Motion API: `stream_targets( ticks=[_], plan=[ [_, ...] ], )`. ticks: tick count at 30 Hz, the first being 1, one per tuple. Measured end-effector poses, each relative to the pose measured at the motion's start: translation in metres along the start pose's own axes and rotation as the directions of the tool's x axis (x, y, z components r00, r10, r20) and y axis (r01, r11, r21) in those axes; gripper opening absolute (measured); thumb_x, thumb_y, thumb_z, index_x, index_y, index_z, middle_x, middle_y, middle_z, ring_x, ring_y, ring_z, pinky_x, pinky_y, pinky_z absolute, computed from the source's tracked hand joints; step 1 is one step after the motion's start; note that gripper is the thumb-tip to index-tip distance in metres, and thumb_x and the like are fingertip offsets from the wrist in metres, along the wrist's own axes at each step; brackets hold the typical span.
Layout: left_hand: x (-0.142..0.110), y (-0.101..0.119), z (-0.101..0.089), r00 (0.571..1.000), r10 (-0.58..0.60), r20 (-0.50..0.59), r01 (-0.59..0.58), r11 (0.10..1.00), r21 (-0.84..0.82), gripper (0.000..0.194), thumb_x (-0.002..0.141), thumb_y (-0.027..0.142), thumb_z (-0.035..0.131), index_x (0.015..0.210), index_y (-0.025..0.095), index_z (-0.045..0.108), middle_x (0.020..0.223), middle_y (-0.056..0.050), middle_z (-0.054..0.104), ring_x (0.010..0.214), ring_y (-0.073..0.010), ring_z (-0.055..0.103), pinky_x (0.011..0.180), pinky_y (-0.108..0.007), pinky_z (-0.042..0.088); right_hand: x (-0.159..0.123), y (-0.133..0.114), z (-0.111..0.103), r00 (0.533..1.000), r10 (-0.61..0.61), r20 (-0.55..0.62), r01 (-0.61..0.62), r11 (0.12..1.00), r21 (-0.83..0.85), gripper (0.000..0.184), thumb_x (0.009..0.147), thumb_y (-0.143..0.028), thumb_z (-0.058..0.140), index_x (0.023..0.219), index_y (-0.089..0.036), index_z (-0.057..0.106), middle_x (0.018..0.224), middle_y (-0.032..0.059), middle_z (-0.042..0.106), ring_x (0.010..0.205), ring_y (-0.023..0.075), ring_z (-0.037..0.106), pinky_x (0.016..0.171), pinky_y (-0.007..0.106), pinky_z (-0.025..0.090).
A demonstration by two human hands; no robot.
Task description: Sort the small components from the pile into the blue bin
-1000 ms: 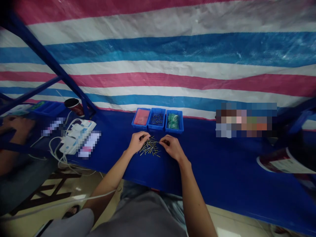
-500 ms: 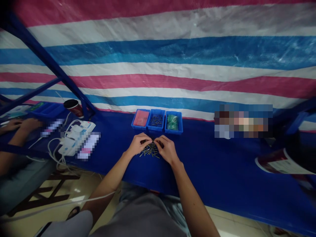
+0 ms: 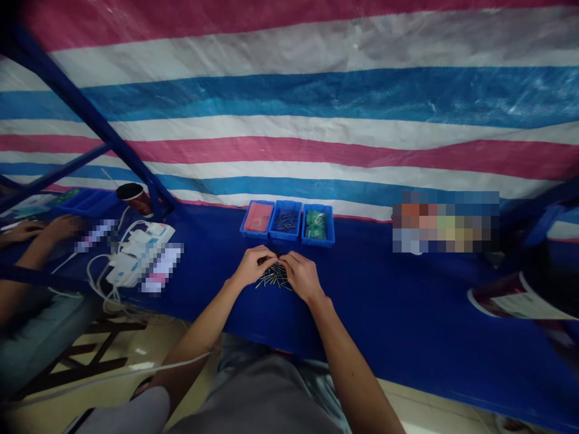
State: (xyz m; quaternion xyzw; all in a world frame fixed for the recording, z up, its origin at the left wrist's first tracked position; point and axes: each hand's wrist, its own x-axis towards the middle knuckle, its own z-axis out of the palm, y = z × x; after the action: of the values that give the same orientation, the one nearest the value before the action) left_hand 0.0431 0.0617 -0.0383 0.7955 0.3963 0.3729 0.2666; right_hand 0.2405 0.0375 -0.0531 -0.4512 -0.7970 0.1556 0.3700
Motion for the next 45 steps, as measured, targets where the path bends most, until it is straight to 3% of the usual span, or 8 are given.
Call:
stream_targets(
  ticks=[6,15,17,22,29,37,45],
  plan=[
    [0.000,0.000,0.001,0.999,0.019,-0.036,-0.020,0.999,-0.031,0.021,0.095,0.032,0.062,0.087,0.017,0.075,0.079,-0.005,0.071,0.074,-0.0157,0.062,0.074,-0.028,0.048,0.002,-0.004,-0.001,1.000,0.000,0.005,0.000,0.999,-0.037,0.026,0.104,-0.028,0.043,0.096,-0.021,0.067,0.085,0.0050,0.067,0.077,0.0178,0.063,0.072,0.028,0.043],
    [0.001,0.000,0.002,0.999,0.020,-0.047,-0.022,0.999,-0.042,0.017,0.094,0.029,0.064,0.087,0.018,0.075,0.080,-0.005,0.071,0.074,-0.0154,0.062,0.074,-0.028,0.047,0.003,-0.007,-0.001,0.994,0.107,0.024,-0.103,0.986,-0.134,0.037,0.105,-0.034,0.040,0.073,-0.022,0.054,0.067,0.0011,0.061,0.058,0.0160,0.055,0.058,0.028,0.032],
    [0.001,0.000,0.002,0.998,0.013,-0.059,-0.016,0.999,-0.041,0.018,0.093,0.029,0.064,0.086,0.018,0.075,0.079,-0.005,0.071,0.074,-0.0154,0.062,0.073,-0.027,0.047,0.003,-0.007,-0.001,0.994,0.103,0.019,-0.101,0.991,-0.088,0.035,0.105,-0.034,0.041,0.077,-0.021,0.057,0.071,0.0015,0.063,0.062,0.0160,0.057,0.059,0.027,0.034],
    [0.000,-0.002,0.001,0.996,-0.020,-0.084,0.017,0.999,-0.037,0.019,0.094,0.030,0.063,0.087,0.017,0.075,0.079,-0.005,0.070,0.069,-0.0139,0.060,0.068,-0.026,0.045,0.002,-0.007,-0.005,0.997,0.067,-0.035,-0.065,0.997,0.046,0.019,0.101,-0.033,0.051,0.111,-0.022,0.064,0.087,0.0032,0.066,0.073,0.0169,0.062,0.068,0.027,0.044],
    [-0.001,-0.001,0.001,0.996,-0.028,-0.079,0.025,0.999,-0.032,0.021,0.094,0.032,0.063,0.087,0.017,0.075,0.077,-0.004,0.069,0.066,-0.0130,0.057,0.065,-0.025,0.044,0.004,-0.010,-0.007,0.993,0.049,-0.103,-0.039,0.994,0.100,0.020,0.102,-0.029,0.048,0.100,-0.024,0.068,0.092,0.0045,0.067,0.081,0.0176,0.064,0.074,0.029,0.048],
    [0.000,-0.002,0.001,0.996,-0.024,-0.083,0.021,0.999,-0.044,0.021,0.094,0.032,0.063,0.086,0.017,0.075,0.079,-0.005,0.071,0.070,-0.0146,0.060,0.069,-0.027,0.045,0.003,-0.011,-0.008,0.994,0.053,-0.098,-0.047,0.997,0.061,0.024,0.102,-0.033,0.047,0.095,-0.023,0.068,0.086,0.0045,0.066,0.075,0.0173,0.063,0.069,0.028,0.048],
    [0.000,-0.002,0.001,0.995,-0.037,-0.091,0.033,0.998,-0.049,0.021,0.094,0.033,0.064,0.087,0.017,0.075,0.078,-0.005,0.070,0.067,-0.0138,0.059,0.066,-0.026,0.043,0.003,-0.009,-0.007,0.990,0.071,-0.119,-0.064,0.996,0.064,0.020,0.100,-0.035,0.053,0.103,-0.023,0.069,0.086,0.0038,0.067,0.071,0.0165,0.062,0.069,0.028,0.048]
  ],
)
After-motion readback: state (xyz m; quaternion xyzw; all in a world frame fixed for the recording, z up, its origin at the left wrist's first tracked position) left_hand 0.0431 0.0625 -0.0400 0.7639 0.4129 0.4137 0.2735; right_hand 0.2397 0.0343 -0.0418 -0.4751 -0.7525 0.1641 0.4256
